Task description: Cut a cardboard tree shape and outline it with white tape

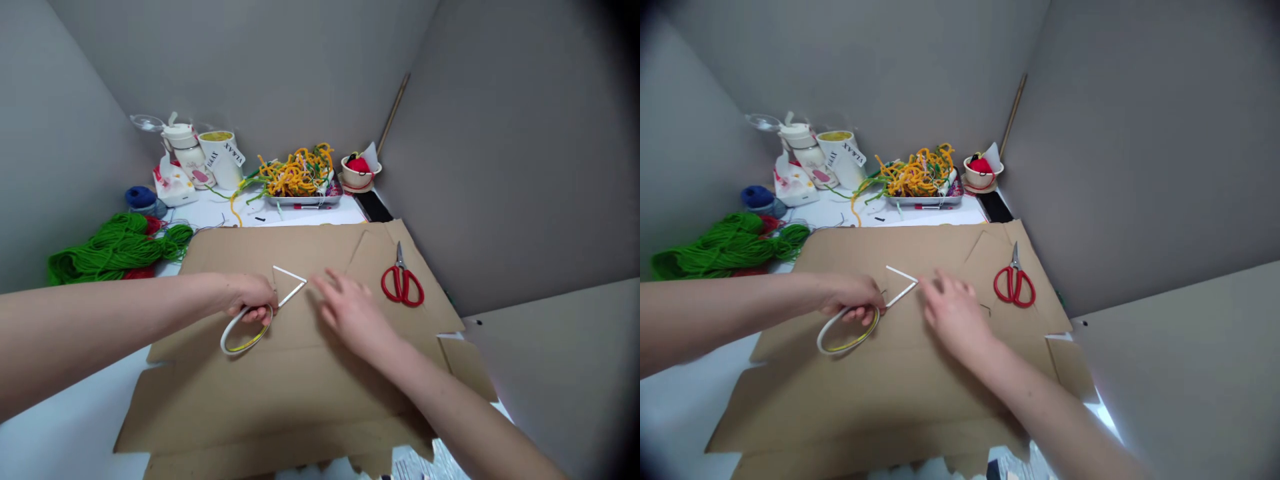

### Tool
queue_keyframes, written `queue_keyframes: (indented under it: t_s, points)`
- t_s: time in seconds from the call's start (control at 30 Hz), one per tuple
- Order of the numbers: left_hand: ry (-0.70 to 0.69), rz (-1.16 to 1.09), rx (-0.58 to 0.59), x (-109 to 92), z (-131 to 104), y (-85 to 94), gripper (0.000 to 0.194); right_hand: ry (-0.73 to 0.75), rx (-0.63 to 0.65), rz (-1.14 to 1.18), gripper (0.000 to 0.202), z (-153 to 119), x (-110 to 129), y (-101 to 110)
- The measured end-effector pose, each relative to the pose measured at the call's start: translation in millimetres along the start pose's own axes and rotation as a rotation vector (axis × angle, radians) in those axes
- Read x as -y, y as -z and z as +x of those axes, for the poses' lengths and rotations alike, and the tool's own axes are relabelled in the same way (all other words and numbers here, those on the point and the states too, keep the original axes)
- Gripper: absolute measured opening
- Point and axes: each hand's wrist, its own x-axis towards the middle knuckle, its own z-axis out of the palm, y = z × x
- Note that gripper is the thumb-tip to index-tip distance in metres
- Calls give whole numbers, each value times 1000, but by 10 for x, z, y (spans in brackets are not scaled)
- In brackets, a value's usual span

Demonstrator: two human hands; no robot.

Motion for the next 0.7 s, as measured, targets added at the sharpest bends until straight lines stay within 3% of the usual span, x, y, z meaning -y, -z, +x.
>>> queue_keyframes:
  t_s: [0.1, 0.17, 0.23, 0.3, 0.4, 0.57, 0.7]
  points:
    - [-1, 4, 4, -7, -10, -2, 37, -347, -69, -120, 33, -84, -524, 36]
    - [3, 8, 12, -8, -9, -1, 39, -557, 24, -206, 35, -145, -864, 21]
    - [1, 14, 16, -6, -5, 0, 38, -673, 109, -211, 37, -190, -1104, -2]
    - [-2, 17, 18, -7, -6, 0, 37, -700, 172, -173, 33, -219, -1222, -9]
    - [-8, 13, 19, -16, -23, -5, 37, -727, 188, -147, 31, -265, -1233, 30]
    - [-9, -1, 33, -19, -28, 0, 37, -737, 33, -18, 32, -451, -956, 96]
    - [-13, -12, 51, 4, 18, 24, 38, -462, 15, 357, 30, -614, -449, 55]
